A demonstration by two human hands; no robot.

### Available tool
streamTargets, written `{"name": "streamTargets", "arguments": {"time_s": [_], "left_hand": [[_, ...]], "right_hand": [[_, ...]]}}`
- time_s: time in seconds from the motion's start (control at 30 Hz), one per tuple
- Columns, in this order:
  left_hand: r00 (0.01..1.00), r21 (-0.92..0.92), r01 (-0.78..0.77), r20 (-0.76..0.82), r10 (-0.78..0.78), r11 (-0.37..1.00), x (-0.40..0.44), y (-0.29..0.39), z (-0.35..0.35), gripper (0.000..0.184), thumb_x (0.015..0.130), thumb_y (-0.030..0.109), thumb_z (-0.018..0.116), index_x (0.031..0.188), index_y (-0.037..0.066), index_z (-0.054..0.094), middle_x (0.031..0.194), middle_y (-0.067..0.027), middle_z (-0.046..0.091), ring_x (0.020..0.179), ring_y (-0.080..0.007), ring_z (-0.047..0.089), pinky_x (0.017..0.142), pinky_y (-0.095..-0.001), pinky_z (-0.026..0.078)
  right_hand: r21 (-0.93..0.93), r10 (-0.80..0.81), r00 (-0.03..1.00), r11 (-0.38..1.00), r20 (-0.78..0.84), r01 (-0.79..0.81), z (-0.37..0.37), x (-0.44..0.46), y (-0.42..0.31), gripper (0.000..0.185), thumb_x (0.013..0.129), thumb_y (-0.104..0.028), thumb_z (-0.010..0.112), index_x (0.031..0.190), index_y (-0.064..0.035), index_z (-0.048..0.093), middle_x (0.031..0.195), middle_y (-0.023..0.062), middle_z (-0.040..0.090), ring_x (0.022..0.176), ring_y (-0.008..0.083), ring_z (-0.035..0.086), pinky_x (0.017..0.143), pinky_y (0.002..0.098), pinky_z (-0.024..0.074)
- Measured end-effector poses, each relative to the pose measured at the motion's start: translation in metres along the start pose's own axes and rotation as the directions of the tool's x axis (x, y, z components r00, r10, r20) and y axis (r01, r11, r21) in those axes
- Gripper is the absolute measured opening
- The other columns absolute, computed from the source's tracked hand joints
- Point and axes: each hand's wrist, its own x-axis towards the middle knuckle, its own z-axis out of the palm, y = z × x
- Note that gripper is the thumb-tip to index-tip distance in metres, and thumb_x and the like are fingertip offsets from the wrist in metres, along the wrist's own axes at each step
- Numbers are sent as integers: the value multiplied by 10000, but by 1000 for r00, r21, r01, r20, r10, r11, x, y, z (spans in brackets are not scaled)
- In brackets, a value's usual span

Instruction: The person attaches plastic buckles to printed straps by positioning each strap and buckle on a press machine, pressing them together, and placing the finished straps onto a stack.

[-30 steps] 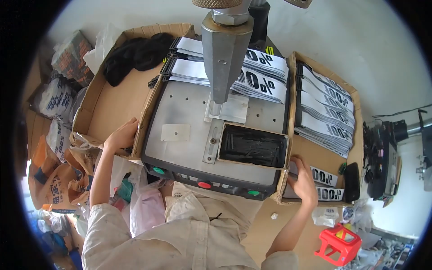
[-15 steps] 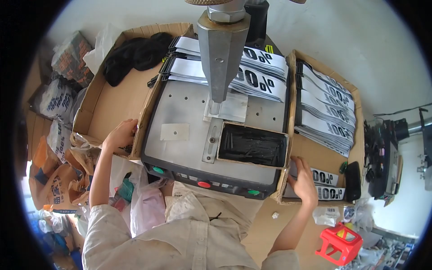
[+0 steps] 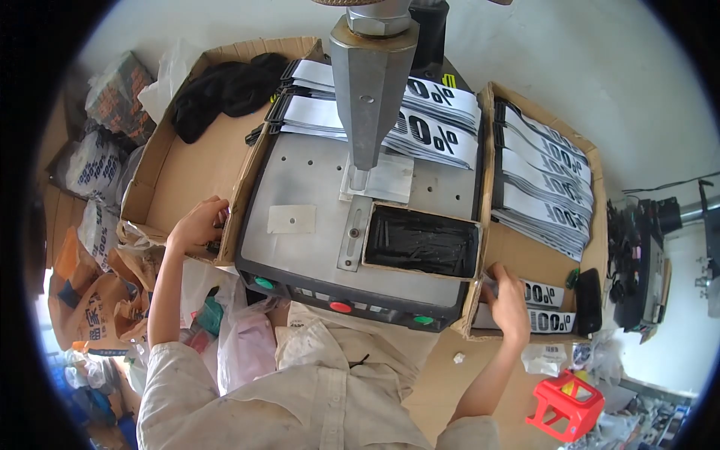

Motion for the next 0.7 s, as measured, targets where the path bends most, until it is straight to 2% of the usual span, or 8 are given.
{"name": "streamTargets", "arguments": {"time_s": [0.07, 0.2, 0.27, 0.4, 0.47, 0.63, 0.7], "left_hand": [[1000, -13, -19, -7, 19, 1000, 1, -2, -2, 413, 752, 62, 843, 1126, 32, 671, 1091, -160, 685, 1078, -367, 663, 938, -432, 541], [1000, -40, 6, 10, -6, 999, -1, 5, -8, 318, 779, 46, 786, 1078, 15, 683, 986, -168, 734, 995, -375, 696, 882, -434, 552], [1000, -31, -3, -4, 3, 1000, -1, 5, -7, 280, 797, 55, 754, 1065, 11, 684, 964, -173, 734, 974, -380, 700, 869, -437, 552], [998, -41, -1, -56, -1, 999, 1, 2, -4, 213, 838, 91, 686, 1030, 1, 683, 936, -195, 736, 939, -389, 709, 848, -446, 554], [998, -49, -1, -62, -2, 999, 1, -1, -6, 214, 841, 100, 688, 1030, -1, 682, 935, -199, 738, 931, -392, 711, 844, -449, 556], [992, -62, -31, -121, 23, 998, 0, -3, -12, 212, 843, 85, 692, 1032, -11, 683, 924, -202, 751, 913, -386, 728, 829, -450, 563], [981, -67, -42, -192, 29, 997, 1, -3, -18, 161, 872, 41, 697, 1018, -26, 685, 825, -172, 748, 778, -309, 737, 741, -404, 572]], "right_hand": [[40, 3, 999, 999, -52, -1, -1, 0, -5, 349, 849, 73, 672, 1191, 17, 632, 1213, 281, 667, 1191, 494, 591, 981, 499, 464], [49, 24, 997, 999, -73, -20, -2, 1, -11, 366, 878, 85, 642, 1238, 25, 630, 1245, 287, 662, 1203, 501, 586, 984, 503, 463], [89, -19, 989, 996, -147, 32, 2, 1, -7, 410, 881, 94, 631, 1285, 29, 621, 1266, 291, 657, 1211, 506, 579, 989, 508, 459], [60, -37, 988, 997, -150, 47, 0, 1, -9, 430, 876, 103, 634, 1298, 22, 629, 1208, 268, 667, 1171, 496, 597, 985, 498, 468], [23, -57, 976, 998, -209, 64, 2, 1, -9, 414, 863, 111, 652, 1266, 18, 652, 1125, 239, 657, 1092, 462, 626, 956, 473, 487], [26, -44, 974, 998, -222, 51, 4, 4, 1, 338, 824, 120, 697, 1150, 41, 655, 1071, 208, 647, 1017, 412, 645, 916, 453, 504], [36, -42, 976, 998, -212, 50, 3, 5, 2, 316, 812, 121, 710, 1113, 51, 648, 1066, 208, 651, 1003, 406, 648, 902, 452, 508]]}}
